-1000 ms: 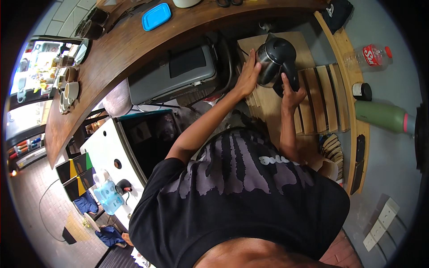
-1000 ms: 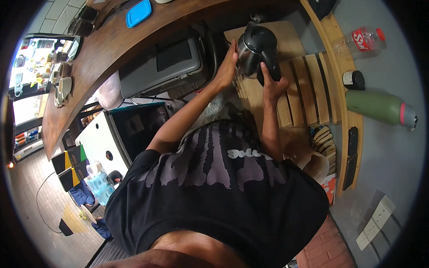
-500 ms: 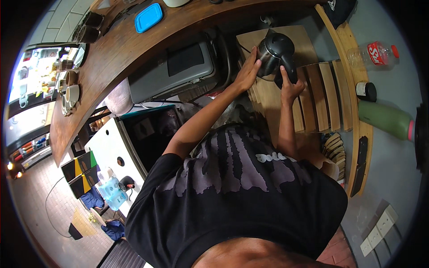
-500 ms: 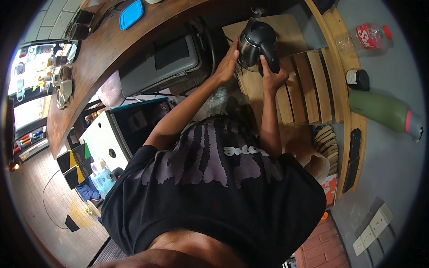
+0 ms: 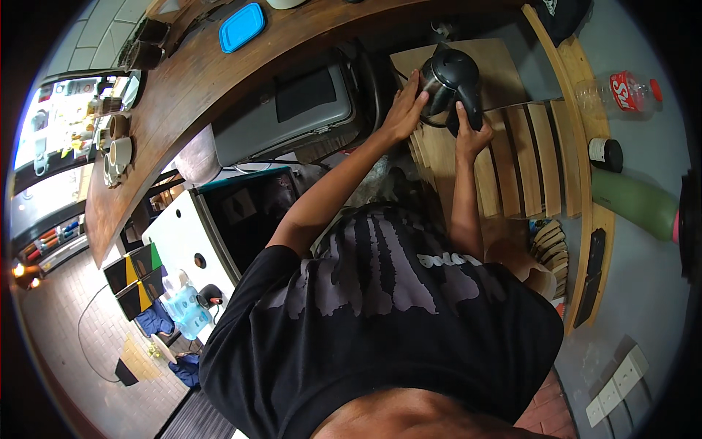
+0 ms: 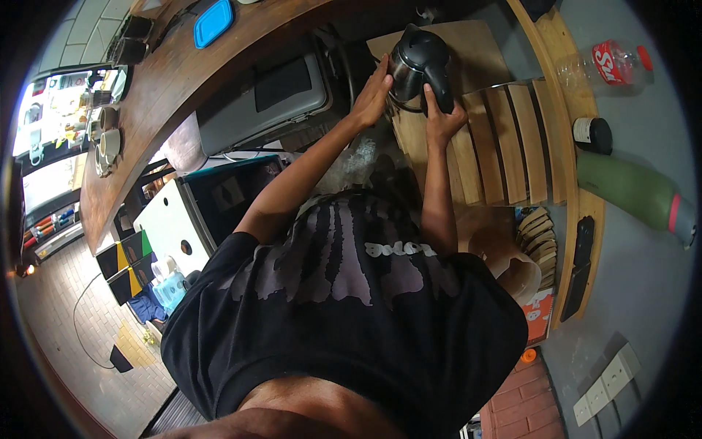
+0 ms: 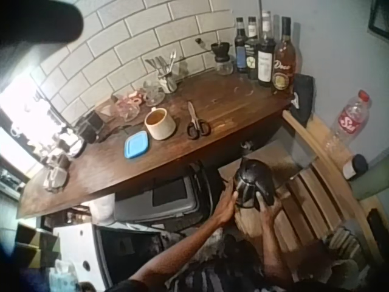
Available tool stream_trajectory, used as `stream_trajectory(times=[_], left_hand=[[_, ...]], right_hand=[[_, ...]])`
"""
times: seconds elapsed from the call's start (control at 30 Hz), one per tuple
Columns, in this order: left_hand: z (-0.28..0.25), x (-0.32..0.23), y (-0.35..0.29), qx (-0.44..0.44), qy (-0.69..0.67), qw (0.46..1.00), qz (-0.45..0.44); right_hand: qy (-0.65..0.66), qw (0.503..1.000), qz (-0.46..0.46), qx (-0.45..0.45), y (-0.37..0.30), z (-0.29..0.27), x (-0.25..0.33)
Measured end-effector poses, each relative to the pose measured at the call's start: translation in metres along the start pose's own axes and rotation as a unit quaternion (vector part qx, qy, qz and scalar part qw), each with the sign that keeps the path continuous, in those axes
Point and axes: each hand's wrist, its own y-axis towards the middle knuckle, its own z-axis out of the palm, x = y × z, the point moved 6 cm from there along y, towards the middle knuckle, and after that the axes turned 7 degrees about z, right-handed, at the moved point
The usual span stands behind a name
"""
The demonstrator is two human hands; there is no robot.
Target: The person prepares a drink by pouring hot water from a kettle into a small pot, and then pouring the liquid into a cup while stirring it with a spoon.
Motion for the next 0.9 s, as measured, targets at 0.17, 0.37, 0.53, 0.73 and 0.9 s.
stream_trajectory(times=[0.17,0.37,0.53,0.73,0.9], left_hand=[[0.004,0.005,-0.004,-0.006,-0.012,1.000,0.018],[0.011,0.010,-0.013,-0.012,0.001,1.000,0.021],[0.014,0.009,-0.018,-0.051,0.023,0.998,0.032],[0.013,0.000,-0.027,-0.144,-0.020,0.989,0.008],[0.018,0.005,-0.028,-0.083,0.014,0.996,0.035]], right_hand=[[0.023,1.000,0.004,-0.009,-0.009,-0.005,-0.008],[0.011,1.000,0.000,-0.005,-0.021,-0.011,-0.022],[-0.037,0.985,0.116,0.123,-0.021,-0.016,-0.062],[0.059,0.992,0.052,0.103,0.015,-0.050,-0.072],[0.113,0.937,0.179,0.278,0.029,0.001,-0.074]])
